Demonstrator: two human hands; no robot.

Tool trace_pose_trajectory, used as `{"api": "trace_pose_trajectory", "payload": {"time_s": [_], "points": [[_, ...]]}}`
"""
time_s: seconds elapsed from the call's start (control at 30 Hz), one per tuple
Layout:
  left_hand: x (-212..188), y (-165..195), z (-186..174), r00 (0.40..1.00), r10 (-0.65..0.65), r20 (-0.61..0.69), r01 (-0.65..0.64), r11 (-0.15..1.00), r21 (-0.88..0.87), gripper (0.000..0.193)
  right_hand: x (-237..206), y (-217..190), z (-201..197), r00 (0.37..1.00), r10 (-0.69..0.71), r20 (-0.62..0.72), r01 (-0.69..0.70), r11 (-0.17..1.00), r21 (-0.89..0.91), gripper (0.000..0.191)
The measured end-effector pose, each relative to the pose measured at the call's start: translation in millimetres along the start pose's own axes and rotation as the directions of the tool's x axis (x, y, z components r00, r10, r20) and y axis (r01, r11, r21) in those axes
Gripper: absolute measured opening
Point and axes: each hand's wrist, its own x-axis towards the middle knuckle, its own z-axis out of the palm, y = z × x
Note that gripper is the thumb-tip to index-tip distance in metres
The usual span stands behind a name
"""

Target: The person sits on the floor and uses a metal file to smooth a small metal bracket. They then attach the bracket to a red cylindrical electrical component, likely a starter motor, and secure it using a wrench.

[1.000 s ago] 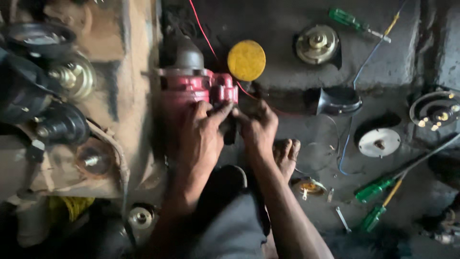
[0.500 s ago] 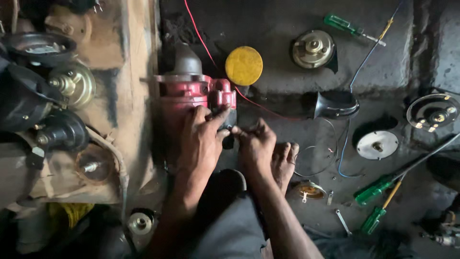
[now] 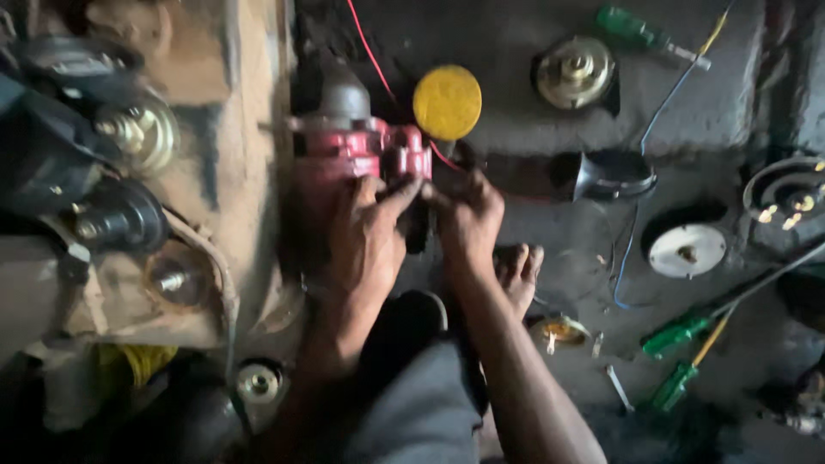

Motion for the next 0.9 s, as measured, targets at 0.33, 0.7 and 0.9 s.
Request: {"api": "trace_pose_trajectory", "payload": {"time_s": [0.33, 0.7, 0.9], "points": [[0.2, 0.2, -0.3, 0.995, 0.080, -0.068, -0.077, 0.996, 0.045, 0.059, 3.0, -4.0, 2.6, 0.998, 0.059, 0.014, -0.059, 0.997, 0.048, 0.027], [2.5, 2.0, -2.9, 1.000, 0.022, 0.005, -0.022, 1.000, 0.017, 0.058, -1.1, -2.3, 1.4, 0.998, 0.065, -0.001, -0.065, 0.996, -0.059, 0.036], [0.8, 2.3, -2.4, 0.998, 0.056, -0.037, -0.057, 0.998, -0.022, 0.057, -1.4, -1.7, 0.3, 1.000, 0.026, -0.008, -0.026, 0.998, -0.054, 0.029]]}}
